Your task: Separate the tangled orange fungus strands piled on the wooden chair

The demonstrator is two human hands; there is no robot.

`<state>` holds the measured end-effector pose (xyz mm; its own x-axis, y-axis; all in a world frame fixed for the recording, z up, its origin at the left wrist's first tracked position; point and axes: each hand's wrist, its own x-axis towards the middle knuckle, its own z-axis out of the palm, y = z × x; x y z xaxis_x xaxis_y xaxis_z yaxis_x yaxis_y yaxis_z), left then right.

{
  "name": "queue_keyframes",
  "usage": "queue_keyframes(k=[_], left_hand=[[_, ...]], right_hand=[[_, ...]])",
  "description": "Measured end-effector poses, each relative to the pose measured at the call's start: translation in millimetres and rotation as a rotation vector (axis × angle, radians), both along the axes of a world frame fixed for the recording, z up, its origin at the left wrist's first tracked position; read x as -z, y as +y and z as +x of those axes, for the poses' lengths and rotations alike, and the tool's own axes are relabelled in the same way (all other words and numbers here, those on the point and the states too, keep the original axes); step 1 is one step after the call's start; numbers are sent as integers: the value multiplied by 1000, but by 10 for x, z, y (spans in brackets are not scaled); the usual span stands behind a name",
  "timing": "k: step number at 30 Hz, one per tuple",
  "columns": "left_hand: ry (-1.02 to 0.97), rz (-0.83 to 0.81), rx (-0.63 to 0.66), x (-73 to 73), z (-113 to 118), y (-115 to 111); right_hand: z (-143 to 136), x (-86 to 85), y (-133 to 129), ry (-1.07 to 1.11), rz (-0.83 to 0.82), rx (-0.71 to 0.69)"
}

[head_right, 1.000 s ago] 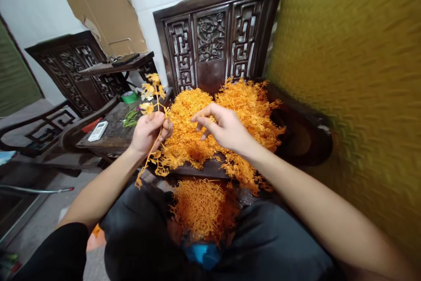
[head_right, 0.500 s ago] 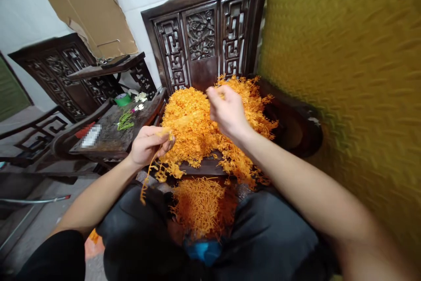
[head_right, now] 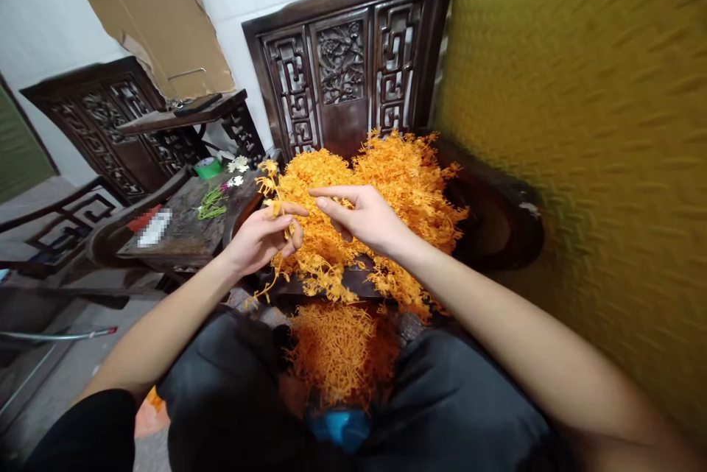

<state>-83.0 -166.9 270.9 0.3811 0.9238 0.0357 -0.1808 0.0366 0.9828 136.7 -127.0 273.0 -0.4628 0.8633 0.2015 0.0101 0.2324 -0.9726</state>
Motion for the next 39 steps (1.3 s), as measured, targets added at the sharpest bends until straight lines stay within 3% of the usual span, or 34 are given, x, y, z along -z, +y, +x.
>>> queue_keyframes(k=[4, 9, 14, 18, 20, 23, 26, 32, 34, 39], left_hand=[[120, 14, -29, 55, 54, 15], [238, 48, -39, 107, 145, 37], [293, 309, -313, 96, 182, -4], [120, 414, -483, 27, 120, -82], [43, 377, -465, -22, 75, -103], [64, 253, -311, -70, 35, -92], [98, 174, -187, -70, 38, -52], [164, 111, -130, -4, 60, 22], [193, 102, -108, 19, 79, 36], [194, 100, -80, 29, 163, 32]], right_hand=[[-47, -24, -34, -50, 18, 110], [-141, -57, -99, -57, 262, 154], [-167, -34, -88, -204, 400, 152], [32, 20, 150, -137, 311, 421], [163, 21, 257, -112, 160, 462], [255, -12, 262, -172, -2, 301], [216, -36, 145, -164, -26, 166], [145, -20, -29, -17, -146, -93], [112, -11, -73, -39, -129, -80], [52, 47, -4, 15, 16, 179]])
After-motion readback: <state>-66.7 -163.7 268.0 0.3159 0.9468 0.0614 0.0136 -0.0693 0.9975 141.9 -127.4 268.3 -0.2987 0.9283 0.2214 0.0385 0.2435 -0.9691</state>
